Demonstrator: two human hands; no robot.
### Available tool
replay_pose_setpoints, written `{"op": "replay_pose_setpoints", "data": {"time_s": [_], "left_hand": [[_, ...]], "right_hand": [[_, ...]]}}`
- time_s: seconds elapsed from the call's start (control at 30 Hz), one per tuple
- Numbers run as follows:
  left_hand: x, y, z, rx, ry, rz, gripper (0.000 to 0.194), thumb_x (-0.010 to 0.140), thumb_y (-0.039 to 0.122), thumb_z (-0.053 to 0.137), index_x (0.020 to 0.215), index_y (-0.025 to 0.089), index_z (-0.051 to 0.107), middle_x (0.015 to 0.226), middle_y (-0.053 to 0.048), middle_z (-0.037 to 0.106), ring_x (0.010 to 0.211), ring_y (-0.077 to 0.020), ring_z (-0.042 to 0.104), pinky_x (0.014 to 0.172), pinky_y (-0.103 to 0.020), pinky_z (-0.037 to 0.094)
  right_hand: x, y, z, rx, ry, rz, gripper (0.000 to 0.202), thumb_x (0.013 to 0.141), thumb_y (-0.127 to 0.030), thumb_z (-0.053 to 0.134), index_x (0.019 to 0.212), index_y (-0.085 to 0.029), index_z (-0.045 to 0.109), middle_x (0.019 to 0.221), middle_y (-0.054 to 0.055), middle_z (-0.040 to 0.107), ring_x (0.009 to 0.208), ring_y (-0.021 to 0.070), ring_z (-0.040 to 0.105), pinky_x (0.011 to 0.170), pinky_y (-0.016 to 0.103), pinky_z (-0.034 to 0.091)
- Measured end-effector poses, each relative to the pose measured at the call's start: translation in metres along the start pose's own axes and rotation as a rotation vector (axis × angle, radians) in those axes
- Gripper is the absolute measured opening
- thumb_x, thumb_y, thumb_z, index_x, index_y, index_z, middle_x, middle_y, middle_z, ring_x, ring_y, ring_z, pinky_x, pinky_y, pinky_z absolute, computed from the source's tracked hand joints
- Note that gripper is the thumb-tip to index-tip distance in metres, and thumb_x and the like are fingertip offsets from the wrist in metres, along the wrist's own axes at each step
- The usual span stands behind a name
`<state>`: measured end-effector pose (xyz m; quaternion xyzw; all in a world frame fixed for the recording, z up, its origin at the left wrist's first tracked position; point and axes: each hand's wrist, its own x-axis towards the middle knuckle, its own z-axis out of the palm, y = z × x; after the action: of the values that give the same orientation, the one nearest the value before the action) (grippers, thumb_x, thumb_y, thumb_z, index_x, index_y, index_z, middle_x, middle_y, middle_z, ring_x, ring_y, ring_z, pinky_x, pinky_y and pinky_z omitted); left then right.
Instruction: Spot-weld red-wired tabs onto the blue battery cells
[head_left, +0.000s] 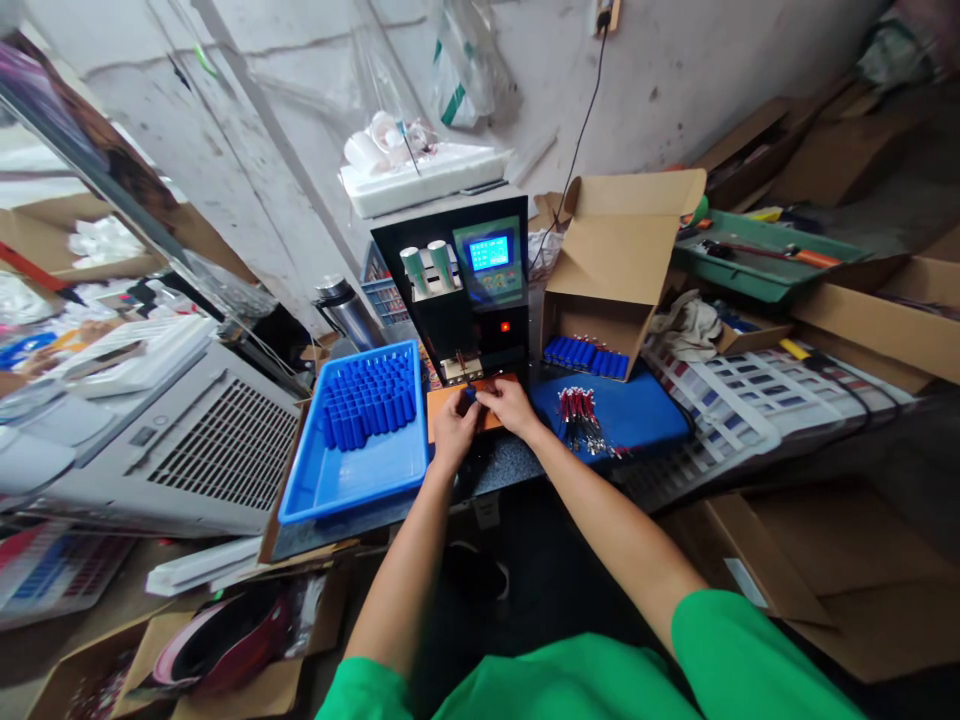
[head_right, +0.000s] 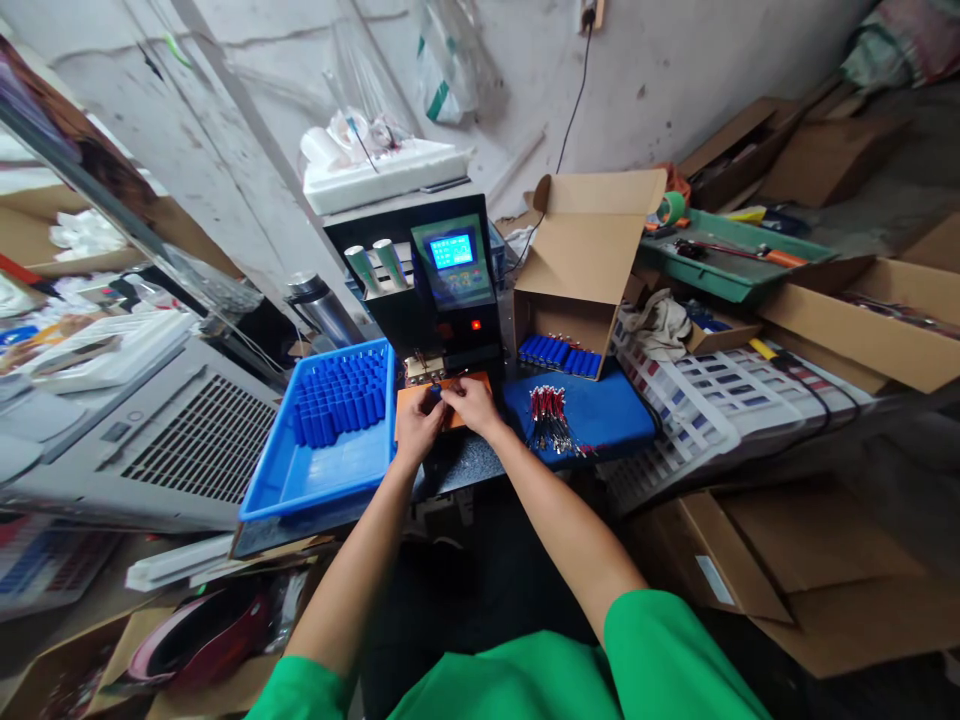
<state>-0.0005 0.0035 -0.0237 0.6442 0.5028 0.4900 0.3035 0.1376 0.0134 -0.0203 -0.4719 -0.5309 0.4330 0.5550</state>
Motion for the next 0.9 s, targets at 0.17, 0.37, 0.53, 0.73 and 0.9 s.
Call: {"op": "replay_pose_setpoints", "data": {"time_s": [0.17,0.37,0.53,0.73,0.9], "left_hand": [[-0.006,0.003,-0.008,-0.037,0.063,0.005,0.033,0.083,0.037,0.068,0.109,0.016,0.070,0.100,-0.008,0.074,0.086,-0.0191,0.069,0.081,-0.033,0.055],[-0.043,0.012,-0.020,0.123,0.048,0.119,0.028,0.095,0.040,0.054,0.092,0.018,0.072,0.094,-0.008,0.075,0.092,-0.0206,0.069,0.089,-0.036,0.053],[-0.054,0.015,-0.012,0.216,0.023,0.229,0.017,0.088,0.035,0.064,0.087,0.020,0.071,0.089,-0.006,0.074,0.088,-0.0211,0.068,0.087,-0.037,0.052],[-0.046,0.011,-0.011,0.203,0.022,0.072,0.019,0.089,0.035,0.061,0.082,0.020,0.070,0.081,-0.005,0.072,0.078,-0.0198,0.066,0.075,-0.033,0.051],[-0.036,0.012,-0.017,0.153,-0.103,0.000,0.023,0.092,0.037,0.055,0.086,0.019,0.069,0.076,-0.002,0.069,0.068,-0.0156,0.061,0.067,-0.028,0.047]], "right_hand": [[-0.005,-0.005,-0.003,0.103,-0.035,0.025,0.031,0.073,-0.044,0.068,0.060,-0.021,0.054,0.050,-0.004,0.049,0.052,0.0121,0.044,0.052,0.024,0.033],[-0.005,-0.007,-0.006,0.128,-0.033,0.024,0.034,0.072,-0.047,0.068,0.058,-0.021,0.051,0.049,-0.004,0.047,0.051,0.0111,0.040,0.051,0.025,0.030],[-0.005,-0.006,-0.004,0.098,-0.020,0.008,0.037,0.073,-0.051,0.067,0.058,-0.021,0.049,0.051,-0.004,0.047,0.052,0.0112,0.040,0.051,0.025,0.030],[-0.005,-0.006,-0.012,0.153,-0.168,0.088,0.036,0.071,-0.053,0.070,0.066,-0.020,0.055,0.052,-0.005,0.048,0.048,0.0102,0.040,0.048,0.024,0.030],[-0.004,-0.011,-0.020,0.143,-0.416,0.067,0.039,0.063,-0.050,0.079,0.071,-0.015,0.064,0.059,-0.003,0.057,0.054,0.0099,0.047,0.052,0.022,0.036]]}}
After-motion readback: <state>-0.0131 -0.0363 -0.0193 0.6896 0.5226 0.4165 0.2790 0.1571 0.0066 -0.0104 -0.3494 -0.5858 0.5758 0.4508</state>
